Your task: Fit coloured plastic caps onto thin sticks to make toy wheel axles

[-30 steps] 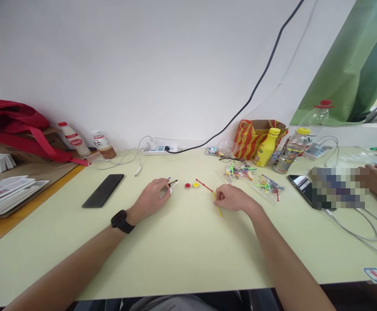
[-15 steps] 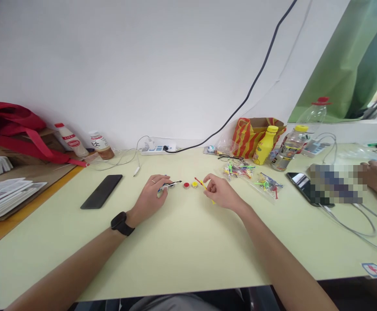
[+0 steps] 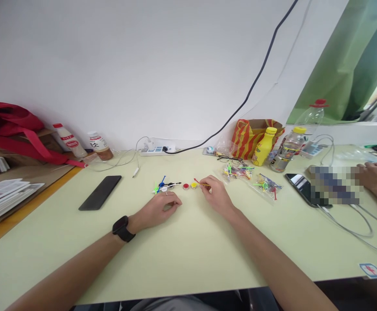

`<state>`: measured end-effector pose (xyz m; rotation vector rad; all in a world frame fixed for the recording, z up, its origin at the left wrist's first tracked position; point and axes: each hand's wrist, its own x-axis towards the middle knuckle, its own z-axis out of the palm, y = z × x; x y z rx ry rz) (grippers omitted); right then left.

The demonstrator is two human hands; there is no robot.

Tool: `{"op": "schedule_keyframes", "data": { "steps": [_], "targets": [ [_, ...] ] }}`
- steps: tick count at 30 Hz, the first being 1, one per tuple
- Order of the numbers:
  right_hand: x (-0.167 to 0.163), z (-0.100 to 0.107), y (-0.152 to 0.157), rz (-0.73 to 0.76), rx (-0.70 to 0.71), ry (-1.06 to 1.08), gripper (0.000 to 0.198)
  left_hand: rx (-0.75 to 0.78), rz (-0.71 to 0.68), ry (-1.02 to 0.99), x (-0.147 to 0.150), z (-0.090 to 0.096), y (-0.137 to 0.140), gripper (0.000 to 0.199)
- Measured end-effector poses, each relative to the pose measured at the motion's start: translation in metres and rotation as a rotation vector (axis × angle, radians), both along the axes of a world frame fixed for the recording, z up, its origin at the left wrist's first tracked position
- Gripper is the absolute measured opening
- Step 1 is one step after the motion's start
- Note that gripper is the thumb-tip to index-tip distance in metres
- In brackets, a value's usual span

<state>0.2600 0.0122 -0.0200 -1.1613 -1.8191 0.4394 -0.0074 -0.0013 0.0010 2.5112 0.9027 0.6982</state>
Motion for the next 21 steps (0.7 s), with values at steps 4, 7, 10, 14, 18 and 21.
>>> {"op": "schedule_keyframes", "data": {
  "steps": [4, 7, 10, 14, 18, 21],
  "targets": [
    [-0.0009, 0.0012, -0.0009, 0.036, -0.011, -0.025, 0.018, -0.008, -0.002, -0.011, 0.0015, 0.0004, -0.0011, 0.020],
    [-0.0023, 0.0013, -0.0005, 0.056, -0.017, -0.043, 0.019, -0.030, -0.004, -0.026, 0.0029, 0.0008, -0.0020, 0.020],
    [-0.0040, 0.0011, 0.0000, 0.064, 0.003, -0.059, 0.020, -0.055, -0.008, -0.043, 0.0035, 0.0008, -0.0024, 0.021],
    [-0.0050, 0.0005, 0.0003, 0.070, 0.029, -0.082, 0.021, -0.053, -0.009, -0.039, 0.0032, -0.0005, -0.0026, 0.020],
    [-0.0051, -0.0003, 0.0009, 0.064, 0.027, -0.102, 0.021, -0.062, -0.007, -0.037, 0.0036, -0.0017, -0.0026, 0.020],
    [-0.0053, 0.0018, 0.0002, 0.077, 0.035, -0.112, 0.021, -0.064, -0.012, -0.039, 0.0045, -0.0017, -0.0024, 0.019]
  ]
}}
